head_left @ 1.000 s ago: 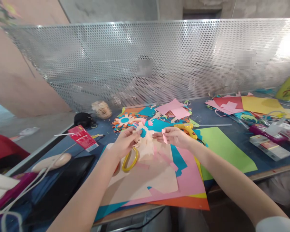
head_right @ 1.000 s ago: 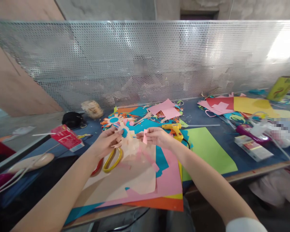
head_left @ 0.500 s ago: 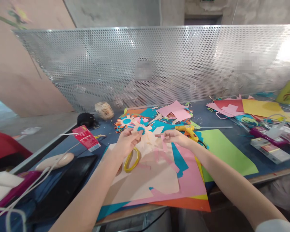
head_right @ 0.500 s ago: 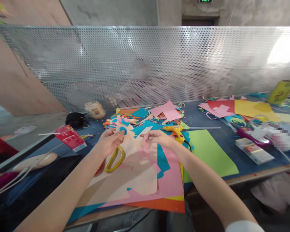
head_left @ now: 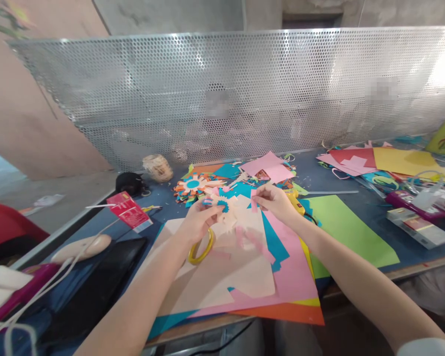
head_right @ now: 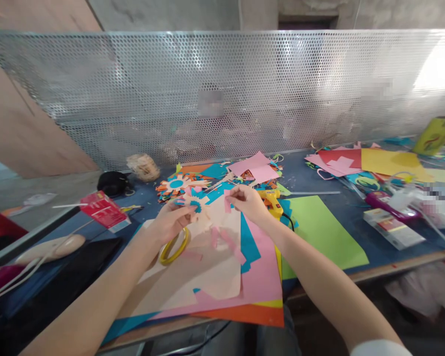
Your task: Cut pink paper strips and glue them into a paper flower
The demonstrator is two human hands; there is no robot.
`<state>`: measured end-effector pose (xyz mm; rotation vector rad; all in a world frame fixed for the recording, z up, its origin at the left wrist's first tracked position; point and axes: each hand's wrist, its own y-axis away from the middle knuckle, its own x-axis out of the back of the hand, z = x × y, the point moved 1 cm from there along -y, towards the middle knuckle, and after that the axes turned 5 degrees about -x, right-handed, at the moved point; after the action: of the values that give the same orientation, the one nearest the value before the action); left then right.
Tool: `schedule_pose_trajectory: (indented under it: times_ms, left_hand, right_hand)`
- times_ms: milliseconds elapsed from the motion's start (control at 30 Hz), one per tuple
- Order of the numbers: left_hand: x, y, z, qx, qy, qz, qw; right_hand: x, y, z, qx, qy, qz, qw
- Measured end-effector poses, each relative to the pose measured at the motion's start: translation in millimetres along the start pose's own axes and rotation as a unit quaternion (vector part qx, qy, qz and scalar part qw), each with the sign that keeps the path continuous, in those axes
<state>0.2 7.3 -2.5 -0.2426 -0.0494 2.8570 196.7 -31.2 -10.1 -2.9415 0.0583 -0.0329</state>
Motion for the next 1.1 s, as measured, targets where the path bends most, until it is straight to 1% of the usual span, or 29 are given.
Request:
schedule_pose_trajectory:
  times_ms: [67, 133, 200, 267, 400, 533, 633, 767, 900, 1000, 1100]
  left_hand:
    - [-0.4, 1, 0, 0.01, 0.006, -0.004, 1.0]
    - [-0.2, 2, -1, 0.018, 0.013, 0.008, 1.0]
    - [0.3, 2, -1, 0.016, 0.006, 0.025, 1.0]
    - [0.7, 1, -1, 0.005, -0.013, 0.026, 1.0]
    - [1.7, 0, -4, -0.014, -0.046, -0.007, 0.999]
    - [2.1, -1, -6, -0.034, -0.087, -0.014, 0.996]
    - [-1.0, 3, -6, -0.052, -0.111, -0.034, 0.992]
    - [-5.5, 9, -3, -0.057, -0.123, -0.068, 0.988]
    - [-4.9, 11, -4, -0.091, -0.171, -0.093, 0.977]
    - [-4.7, 13, -3, -0.122, -0.212, -0.098, 0.965]
    - [-6.9, 15, 0, -0.129, -0.227, -0.104, 0.96]
  right_hand:
    - [-1, 0, -1, 0.001, -0.012, -0.004, 1.0]
    - [-1, 1, -3, 0.006, -0.023, -0.004, 1.0]
    - [-1, 2, -4, 0.011, -0.024, 0.0, 1.0]
    - [-1, 2, -6, 0.016, -0.016, 0.002, 1.0]
    - [1, 3, -7, 0.029, 0.011, 0.012, 0.999]
    - [2, 5, -8, 0.032, 0.033, 0.027, 0.999]
    - [1, 7, -9, 0.038, 0.05, 0.049, 0.997]
    - [1, 8, -12, 0.051, 0.05, 0.075, 0.995]
    - [2, 10, -16, 0.065, 0.041, 0.091, 0.993]
    - [1, 11, -17, 0.069, 0.037, 0.094, 0.992]
    - [1, 12, -19, 0.073, 0.037, 0.103, 0.991]
